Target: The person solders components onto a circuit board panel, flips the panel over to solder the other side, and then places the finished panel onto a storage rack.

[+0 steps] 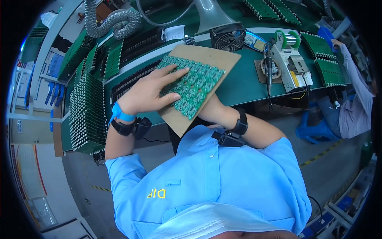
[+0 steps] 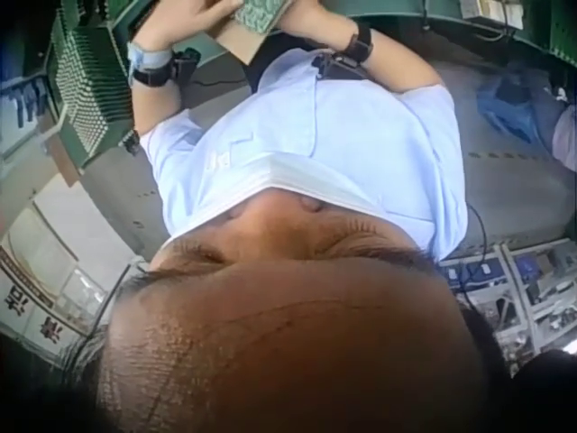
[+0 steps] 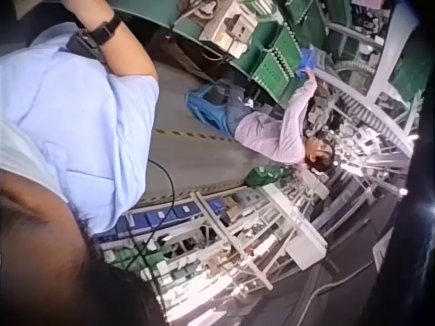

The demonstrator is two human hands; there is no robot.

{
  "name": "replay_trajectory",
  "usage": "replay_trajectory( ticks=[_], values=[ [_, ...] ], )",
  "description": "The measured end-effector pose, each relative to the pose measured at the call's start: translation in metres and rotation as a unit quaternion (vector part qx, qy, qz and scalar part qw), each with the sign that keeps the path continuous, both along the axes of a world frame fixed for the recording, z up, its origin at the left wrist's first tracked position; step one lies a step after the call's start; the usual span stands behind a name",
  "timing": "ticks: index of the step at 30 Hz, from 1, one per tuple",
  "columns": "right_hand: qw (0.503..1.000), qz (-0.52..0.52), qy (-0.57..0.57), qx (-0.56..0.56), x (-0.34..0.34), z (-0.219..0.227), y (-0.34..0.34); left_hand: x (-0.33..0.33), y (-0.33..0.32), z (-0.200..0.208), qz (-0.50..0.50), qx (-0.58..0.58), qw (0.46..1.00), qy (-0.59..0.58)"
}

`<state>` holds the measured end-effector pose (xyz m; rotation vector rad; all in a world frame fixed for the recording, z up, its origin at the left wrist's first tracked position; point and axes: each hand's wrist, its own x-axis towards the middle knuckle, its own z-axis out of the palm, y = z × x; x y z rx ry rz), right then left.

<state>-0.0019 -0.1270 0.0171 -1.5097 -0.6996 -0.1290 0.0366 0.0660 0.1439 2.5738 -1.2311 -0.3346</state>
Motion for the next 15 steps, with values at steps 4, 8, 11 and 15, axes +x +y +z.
replay_trajectory(
  ticks=[4,8,11,15],
  values=[
    [0.953,0.121,0.234,0.147,-0.013,-0.02,0.0,-0.006,-0.009,-0.019,0.01,0.019,1.0,-0.005],
    [0.996,0.013,-0.021,-0.082,-0.019,-0.032,-0.012,-0.015,-0.017,-0.035,0.028,0.033,0.999,-0.003],
    [0.976,0.157,0.152,-0.014,-0.023,-0.038,-0.021,-0.023,-0.023,-0.048,0.046,0.042,0.997,-0.036],
    [0.921,0.281,0.257,-0.084,-0.036,-0.066,-0.04,-0.036,-0.029,-0.072,0.094,0.026,0.995,-0.027]
  ],
)
